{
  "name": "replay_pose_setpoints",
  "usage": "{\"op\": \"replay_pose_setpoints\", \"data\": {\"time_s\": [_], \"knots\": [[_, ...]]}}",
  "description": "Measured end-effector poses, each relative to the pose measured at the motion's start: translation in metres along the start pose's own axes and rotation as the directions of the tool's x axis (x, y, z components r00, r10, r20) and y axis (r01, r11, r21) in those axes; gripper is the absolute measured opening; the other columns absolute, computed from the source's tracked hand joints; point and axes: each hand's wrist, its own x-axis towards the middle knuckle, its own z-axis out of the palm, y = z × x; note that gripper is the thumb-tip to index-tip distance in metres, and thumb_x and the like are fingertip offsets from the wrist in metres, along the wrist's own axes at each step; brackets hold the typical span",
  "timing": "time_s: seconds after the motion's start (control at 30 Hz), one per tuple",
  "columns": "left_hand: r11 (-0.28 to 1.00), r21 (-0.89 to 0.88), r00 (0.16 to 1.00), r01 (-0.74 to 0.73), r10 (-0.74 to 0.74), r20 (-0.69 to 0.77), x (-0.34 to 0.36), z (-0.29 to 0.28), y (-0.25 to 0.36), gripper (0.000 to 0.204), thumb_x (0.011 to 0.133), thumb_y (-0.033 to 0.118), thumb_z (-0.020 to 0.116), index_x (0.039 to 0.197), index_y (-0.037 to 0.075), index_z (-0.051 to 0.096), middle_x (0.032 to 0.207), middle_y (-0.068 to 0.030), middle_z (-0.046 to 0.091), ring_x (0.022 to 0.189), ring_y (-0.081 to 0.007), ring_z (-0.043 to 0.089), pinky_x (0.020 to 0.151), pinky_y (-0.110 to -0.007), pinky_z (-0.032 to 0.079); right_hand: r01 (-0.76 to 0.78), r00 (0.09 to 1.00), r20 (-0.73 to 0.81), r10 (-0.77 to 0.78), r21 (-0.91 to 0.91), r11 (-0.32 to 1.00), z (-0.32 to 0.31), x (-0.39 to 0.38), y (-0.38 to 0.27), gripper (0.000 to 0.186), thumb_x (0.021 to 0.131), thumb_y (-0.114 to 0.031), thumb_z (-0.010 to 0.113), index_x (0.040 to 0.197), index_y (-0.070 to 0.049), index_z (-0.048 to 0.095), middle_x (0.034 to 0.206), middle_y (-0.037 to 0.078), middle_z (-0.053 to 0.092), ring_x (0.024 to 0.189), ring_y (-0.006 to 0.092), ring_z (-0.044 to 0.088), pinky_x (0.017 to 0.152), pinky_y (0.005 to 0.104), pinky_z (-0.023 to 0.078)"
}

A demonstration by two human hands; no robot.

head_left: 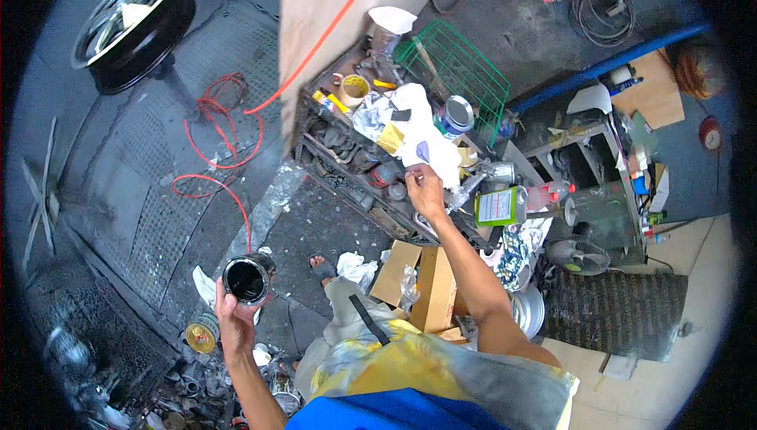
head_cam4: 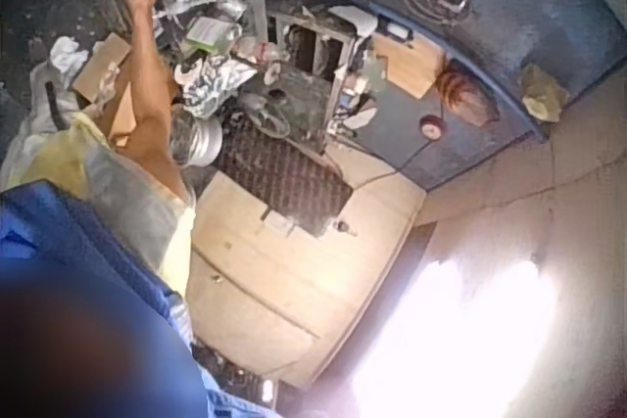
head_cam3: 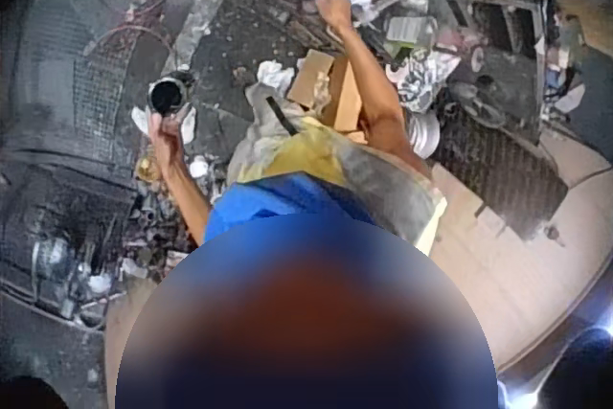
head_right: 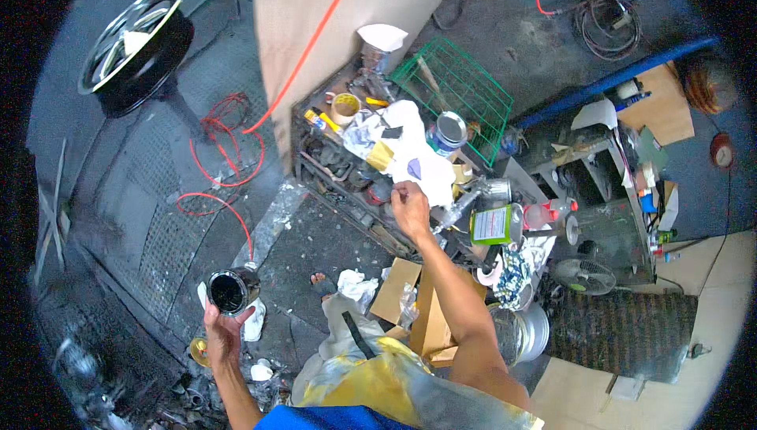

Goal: Preparing paint and spray-painting a car rim in a workshop.

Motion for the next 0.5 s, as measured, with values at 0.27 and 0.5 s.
{"op": "replay_pose_setpoints", "data": {"time_s": [0.27,0.5], "knots": [[0.995,0.056,0.996,0.086,-0.087,0.024,0.043,0.052,-0.007,0.078,0.09,0.043,0.072,0.149,0.006,0.038,0.142,-0.0128,0.055,0.129,-0.0315,0.059,0.095,-0.058,0.057,0.224,0.956,-0.147,-0.254,-0.195,0.955,0.0,0.078,0.051,0.01,0.093,-0.007,0.065,0.097,0.0,0.071,0.09,0.018,0.067,0.081,0.0366,0.068,0.073,0.0456,0.053],[1.0,0.006,0.988,0.024,-0.023,-0.154,0.051,0.071,0.001,0.066,0.087,0.028,0.074,0.143,0.009,0.044,0.135,-0.0105,0.06,0.115,-0.0221,0.066,0.085,-0.038,0.062,0.26,0.965,0.106,-0.239,-0.479,0.838,0.095,0.236,0.05,0.017,0.087,-0.016,0.066,0.097,-0.005,0.073,0.101,0.02,0.071,0.097,0.0413,0.068,0.087,0.0515,0.054]]}}
